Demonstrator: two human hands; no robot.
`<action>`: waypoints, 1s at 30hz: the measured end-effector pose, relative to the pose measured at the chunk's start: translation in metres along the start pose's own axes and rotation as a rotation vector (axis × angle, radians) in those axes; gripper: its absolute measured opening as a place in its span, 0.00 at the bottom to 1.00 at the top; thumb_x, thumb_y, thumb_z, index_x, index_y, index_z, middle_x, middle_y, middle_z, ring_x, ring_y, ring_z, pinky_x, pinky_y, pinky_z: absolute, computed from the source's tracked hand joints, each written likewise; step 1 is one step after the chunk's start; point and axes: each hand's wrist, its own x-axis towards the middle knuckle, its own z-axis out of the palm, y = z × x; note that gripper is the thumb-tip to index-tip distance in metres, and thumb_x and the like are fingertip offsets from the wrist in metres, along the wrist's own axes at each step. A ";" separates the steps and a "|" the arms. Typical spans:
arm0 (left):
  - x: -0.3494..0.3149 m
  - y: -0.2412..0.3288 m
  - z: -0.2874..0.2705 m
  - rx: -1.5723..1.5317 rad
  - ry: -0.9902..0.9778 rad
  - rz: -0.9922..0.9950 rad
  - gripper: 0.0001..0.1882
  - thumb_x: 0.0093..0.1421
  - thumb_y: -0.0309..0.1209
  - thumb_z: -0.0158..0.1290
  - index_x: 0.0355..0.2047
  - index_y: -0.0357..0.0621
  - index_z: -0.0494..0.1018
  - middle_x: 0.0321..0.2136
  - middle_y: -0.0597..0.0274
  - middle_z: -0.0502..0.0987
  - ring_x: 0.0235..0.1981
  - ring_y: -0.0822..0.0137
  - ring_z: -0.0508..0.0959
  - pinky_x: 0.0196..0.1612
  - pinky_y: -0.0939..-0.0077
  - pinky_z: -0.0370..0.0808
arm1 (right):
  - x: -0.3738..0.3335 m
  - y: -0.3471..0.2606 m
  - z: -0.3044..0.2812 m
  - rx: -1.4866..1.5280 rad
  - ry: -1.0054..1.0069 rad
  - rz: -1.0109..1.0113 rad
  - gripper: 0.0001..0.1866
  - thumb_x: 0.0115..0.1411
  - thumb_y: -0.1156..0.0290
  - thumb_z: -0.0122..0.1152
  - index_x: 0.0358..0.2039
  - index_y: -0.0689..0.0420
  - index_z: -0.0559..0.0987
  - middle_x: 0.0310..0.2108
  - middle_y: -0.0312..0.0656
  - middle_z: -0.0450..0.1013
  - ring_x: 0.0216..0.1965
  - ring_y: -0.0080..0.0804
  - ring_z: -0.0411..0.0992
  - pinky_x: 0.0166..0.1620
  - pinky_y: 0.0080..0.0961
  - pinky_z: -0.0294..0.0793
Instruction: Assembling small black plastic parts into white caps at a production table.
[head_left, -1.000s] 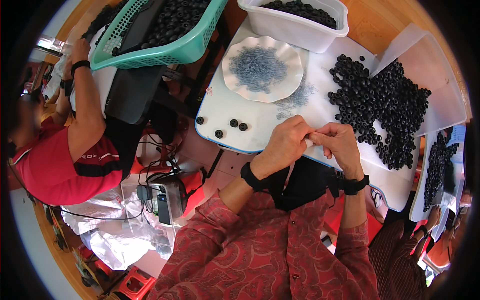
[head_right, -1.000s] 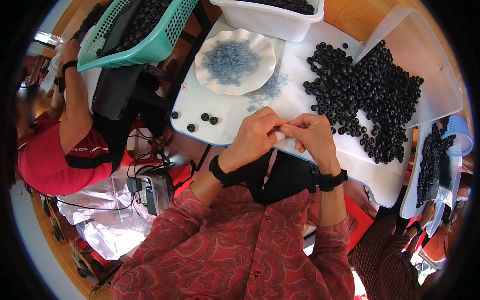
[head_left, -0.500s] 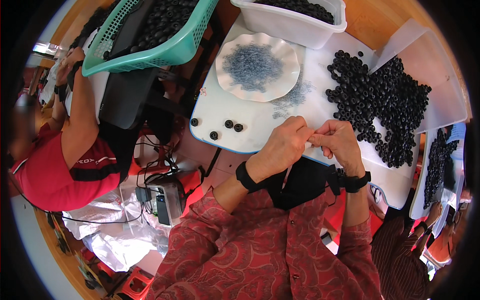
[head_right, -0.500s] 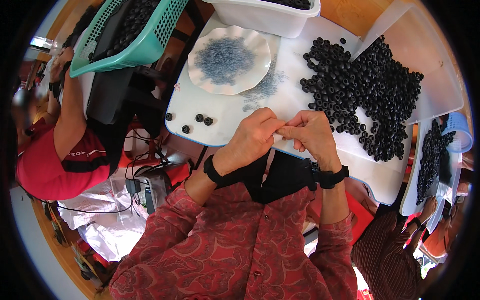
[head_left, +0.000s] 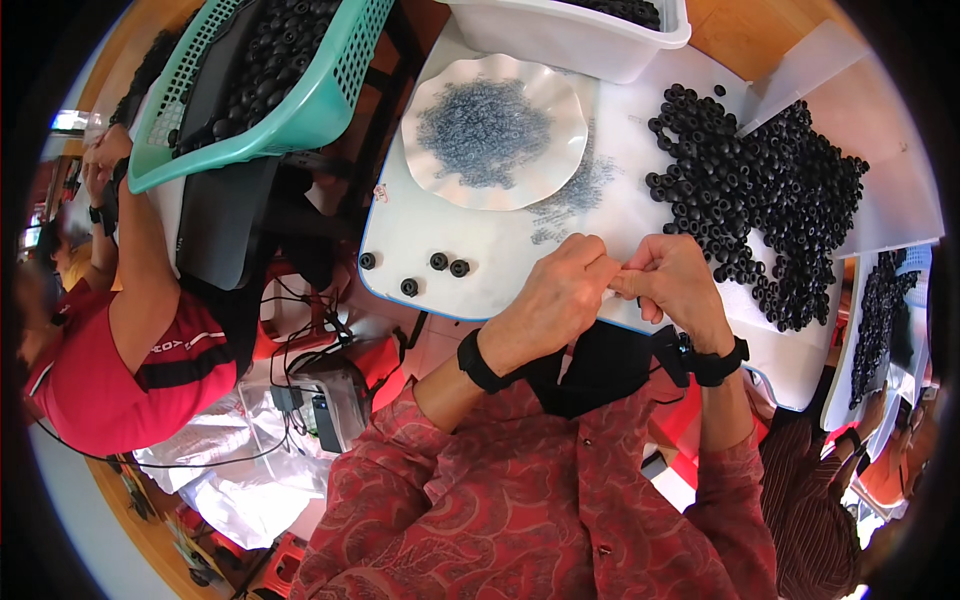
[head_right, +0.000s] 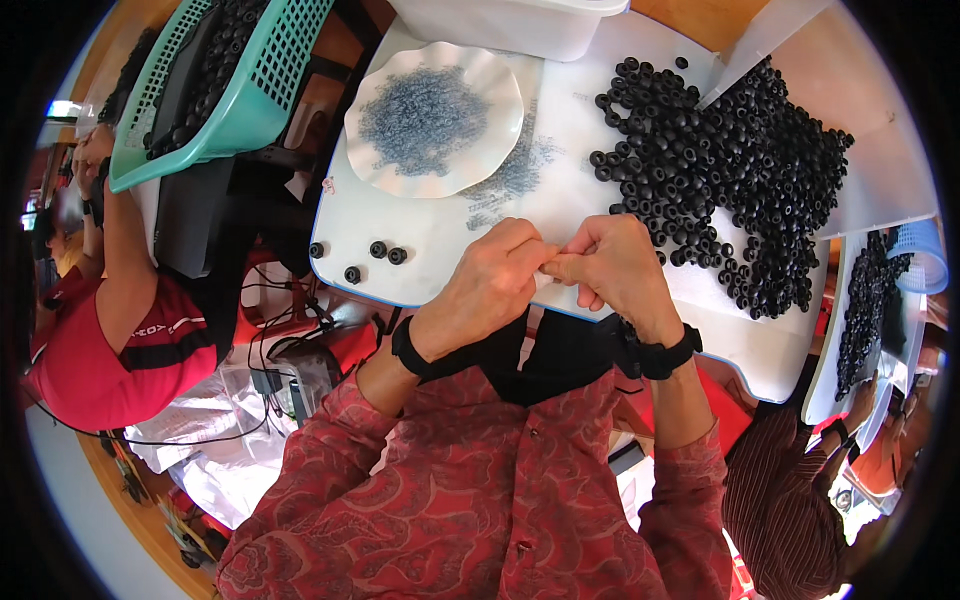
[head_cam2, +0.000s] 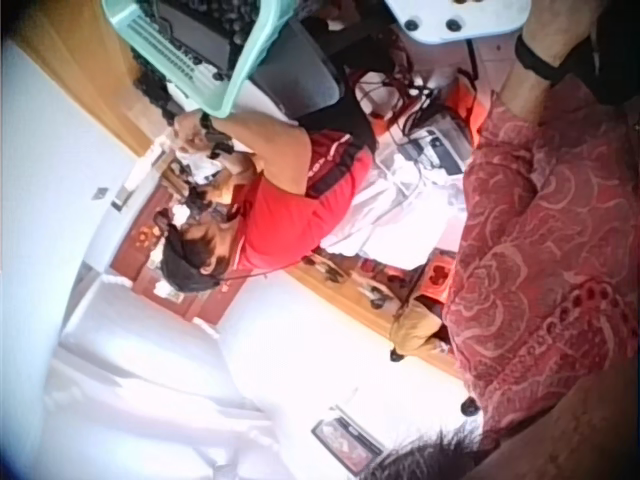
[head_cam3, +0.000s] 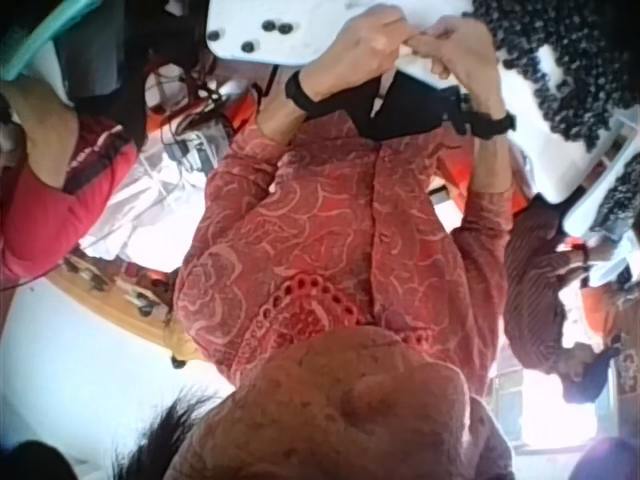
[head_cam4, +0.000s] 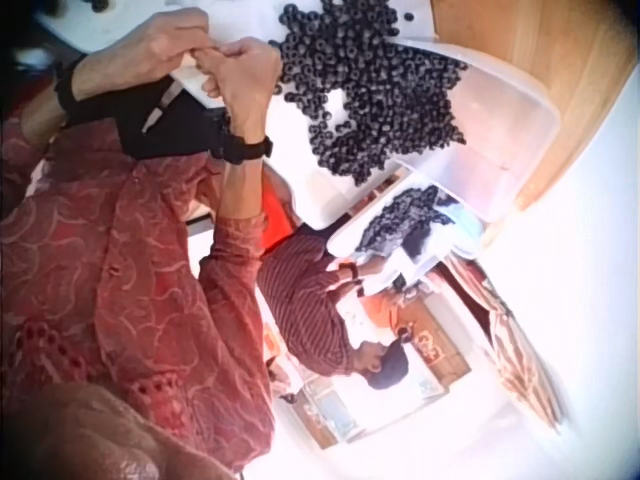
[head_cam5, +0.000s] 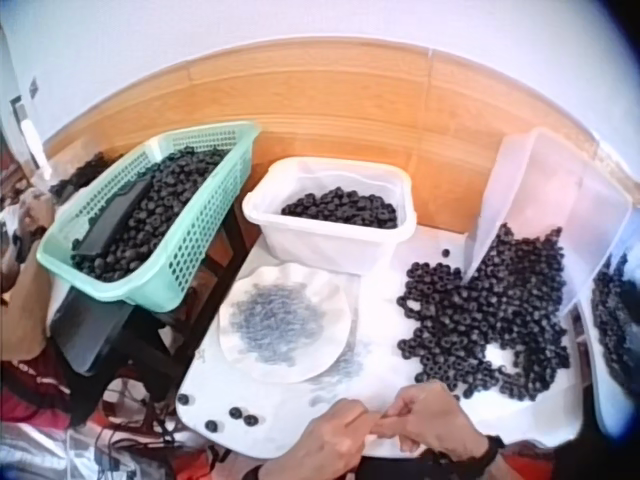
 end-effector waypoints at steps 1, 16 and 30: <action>0.001 0.000 -0.001 0.002 -0.002 -0.009 0.14 0.42 0.12 0.52 0.31 0.37 0.74 0.28 0.55 0.69 0.32 0.54 0.73 0.33 0.64 0.72 | 0.003 -0.002 -0.001 -0.022 -0.008 0.001 0.11 0.49 0.75 0.71 0.21 0.66 0.76 0.17 0.42 0.74 0.12 0.20 0.69 0.13 0.17 0.66; -0.002 -0.003 0.002 0.012 0.025 -0.024 0.12 0.43 0.12 0.51 0.29 0.37 0.73 0.27 0.56 0.68 0.29 0.54 0.72 0.31 0.64 0.72 | 0.004 -0.006 0.002 -0.075 -0.020 0.010 0.12 0.51 0.75 0.71 0.20 0.66 0.75 0.16 0.42 0.74 0.13 0.23 0.73 0.14 0.17 0.69; -0.006 0.003 -0.001 -0.151 0.095 -0.122 0.14 0.47 0.15 0.53 0.36 0.39 0.75 0.28 0.57 0.71 0.28 0.59 0.75 0.30 0.70 0.71 | -0.007 0.028 0.003 0.183 -0.028 -0.233 0.10 0.63 0.69 0.61 0.31 0.64 0.77 0.23 0.39 0.76 0.19 0.21 0.75 0.19 0.13 0.72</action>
